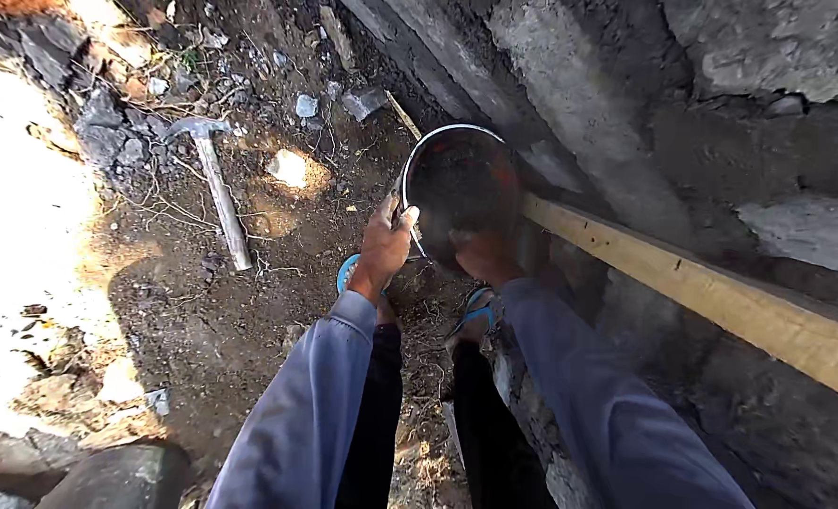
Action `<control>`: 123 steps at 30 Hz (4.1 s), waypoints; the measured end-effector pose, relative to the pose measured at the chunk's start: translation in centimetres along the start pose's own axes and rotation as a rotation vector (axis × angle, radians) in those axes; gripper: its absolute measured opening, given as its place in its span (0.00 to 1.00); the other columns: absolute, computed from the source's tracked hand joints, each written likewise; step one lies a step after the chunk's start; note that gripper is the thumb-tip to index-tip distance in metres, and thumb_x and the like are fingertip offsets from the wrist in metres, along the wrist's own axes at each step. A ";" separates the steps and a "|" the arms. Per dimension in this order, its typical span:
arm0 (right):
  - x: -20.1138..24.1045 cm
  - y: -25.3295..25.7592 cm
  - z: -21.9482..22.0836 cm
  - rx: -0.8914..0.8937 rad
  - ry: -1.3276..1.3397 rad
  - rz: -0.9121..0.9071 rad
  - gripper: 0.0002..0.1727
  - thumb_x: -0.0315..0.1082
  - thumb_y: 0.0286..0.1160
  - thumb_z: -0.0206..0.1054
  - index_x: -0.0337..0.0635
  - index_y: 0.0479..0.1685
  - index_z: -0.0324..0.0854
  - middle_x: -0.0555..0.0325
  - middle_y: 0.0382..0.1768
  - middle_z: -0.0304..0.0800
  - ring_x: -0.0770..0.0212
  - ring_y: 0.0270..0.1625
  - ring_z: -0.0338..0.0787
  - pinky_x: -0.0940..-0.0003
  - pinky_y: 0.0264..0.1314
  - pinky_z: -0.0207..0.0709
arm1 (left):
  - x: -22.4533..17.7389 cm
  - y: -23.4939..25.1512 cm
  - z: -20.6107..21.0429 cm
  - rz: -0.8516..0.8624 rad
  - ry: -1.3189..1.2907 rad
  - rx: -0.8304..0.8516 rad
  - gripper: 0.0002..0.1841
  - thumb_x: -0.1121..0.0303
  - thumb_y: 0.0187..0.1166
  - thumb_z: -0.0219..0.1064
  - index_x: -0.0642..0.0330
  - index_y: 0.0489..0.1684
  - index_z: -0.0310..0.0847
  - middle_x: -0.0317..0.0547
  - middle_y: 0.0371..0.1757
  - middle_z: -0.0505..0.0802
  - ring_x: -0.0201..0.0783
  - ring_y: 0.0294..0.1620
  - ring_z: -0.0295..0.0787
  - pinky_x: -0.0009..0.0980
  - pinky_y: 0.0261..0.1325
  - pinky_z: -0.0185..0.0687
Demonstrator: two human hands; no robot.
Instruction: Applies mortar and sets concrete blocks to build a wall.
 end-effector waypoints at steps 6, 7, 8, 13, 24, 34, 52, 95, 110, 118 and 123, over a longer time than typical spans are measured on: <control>-1.0 -3.0 -0.3 -0.022 0.120 -0.190 0.32 0.55 0.95 0.42 0.37 0.55 0.85 0.38 0.44 0.90 0.38 0.53 0.91 0.35 0.57 0.80 | -1.4 0.4 0.3 -0.036 -0.052 -0.007 0.31 0.51 0.90 0.58 0.52 0.91 0.61 0.53 0.84 0.76 0.53 0.79 0.75 0.57 0.76 0.71; -1.4 -3.4 -0.3 -0.027 0.157 -0.201 0.32 0.55 0.95 0.42 0.37 0.55 0.85 0.39 0.44 0.90 0.40 0.51 0.91 0.35 0.57 0.80 | -1.5 0.3 0.2 -0.055 -0.059 0.001 0.31 0.51 0.90 0.58 0.50 0.91 0.60 0.52 0.85 0.75 0.53 0.79 0.75 0.58 0.76 0.71; -1.7 -4.0 -0.4 -0.032 0.204 -0.205 0.32 0.55 0.95 0.43 0.37 0.56 0.85 0.40 0.43 0.90 0.41 0.50 0.91 0.36 0.56 0.80 | -1.6 0.4 0.1 -0.067 -0.077 0.003 0.31 0.52 0.90 0.58 0.49 0.91 0.61 0.51 0.84 0.76 0.52 0.78 0.77 0.57 0.74 0.73; -2.6 -8.3 -1.7 -0.050 0.410 -0.180 0.28 0.49 0.96 0.46 0.34 0.54 0.85 0.41 0.40 0.87 0.47 0.43 0.87 0.45 0.54 0.80 | -2.2 0.4 0.2 0.025 -0.119 -0.075 0.33 0.49 0.92 0.54 0.54 0.93 0.57 0.52 0.88 0.72 0.45 0.86 0.69 0.50 0.86 0.62; -0.6 -32.2 -8.1 -0.090 0.510 -0.123 0.29 0.50 0.95 0.48 0.37 0.76 0.78 0.37 0.70 0.85 0.42 0.76 0.83 0.42 0.83 0.69 | -2.4 -22.1 -4.1 -0.115 -0.099 -0.189 0.32 0.49 0.95 0.44 0.64 0.88 0.60 0.63 0.80 0.78 0.52 0.76 0.78 0.53 0.76 0.74; -6.9 -56.1 -10.3 -0.042 0.367 -0.123 0.32 0.56 0.95 0.39 0.38 0.67 0.79 0.36 0.52 0.89 0.38 0.62 0.89 0.38 0.68 0.77 | -5.4 -38.9 -3.1 -0.015 0.128 -0.237 0.27 0.58 0.94 0.52 0.69 0.82 0.70 0.64 0.78 0.81 0.54 0.79 0.78 0.52 0.82 0.69; -24.9 -65.6 -24.4 -0.677 0.646 0.055 0.21 0.48 0.91 0.55 0.38 0.55 0.82 0.46 0.35 0.87 0.46 0.41 0.90 0.41 0.49 0.81 | -11.5 -42.6 18.6 -0.049 -0.192 0.063 0.31 0.48 0.95 0.40 0.54 0.91 0.60 0.50 0.83 0.78 0.47 0.79 0.78 0.51 0.75 0.79; -32.6 -51.1 -27.4 -0.554 0.381 -0.150 0.26 0.53 0.92 0.54 0.36 0.55 0.83 0.39 0.39 0.90 0.39 0.47 0.92 0.36 0.56 0.81 | -28.3 -44.4 35.0 0.555 1.411 -0.041 0.56 0.47 0.70 0.74 0.74 0.92 0.45 0.73 0.94 0.46 0.63 0.95 0.47 0.48 0.86 0.63; -32.1 -47.4 -33.9 -0.143 0.239 -0.014 0.31 0.56 0.91 0.53 0.36 0.65 0.82 0.41 0.45 0.90 0.47 0.42 0.89 0.45 0.48 0.81 | -28.7 -44.5 35.2 0.497 1.513 -0.019 0.53 0.53 0.73 0.71 0.74 0.93 0.44 0.73 0.93 0.48 0.65 0.92 0.54 0.49 0.80 0.71; -30.1 -53.0 -33.8 -0.491 -0.017 0.004 0.31 0.61 0.86 0.56 0.42 0.53 0.89 0.39 0.50 0.92 0.37 0.59 0.91 0.33 0.60 0.80 | -28.8 -44.2 34.9 0.443 1.500 -0.011 0.49 0.55 0.77 0.67 0.71 0.94 0.41 0.70 0.94 0.47 0.63 0.89 0.62 0.48 0.71 0.80; -30.9 -49.6 -32.5 -0.425 0.077 -0.001 0.35 0.63 0.87 0.54 0.41 0.67 0.86 0.33 0.62 0.89 0.32 0.70 0.85 0.28 0.72 0.73 | -28.9 -44.3 34.9 0.464 1.477 0.018 0.47 0.56 0.79 0.65 0.70 0.94 0.41 0.68 0.95 0.47 0.63 0.93 0.52 0.52 0.76 0.75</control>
Point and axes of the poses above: each hand's wrist, its own y-axis towards the middle knuckle, its own z-axis out of the palm, x = y × z, the point moved 7 cm from there along y, towards the middle knuckle
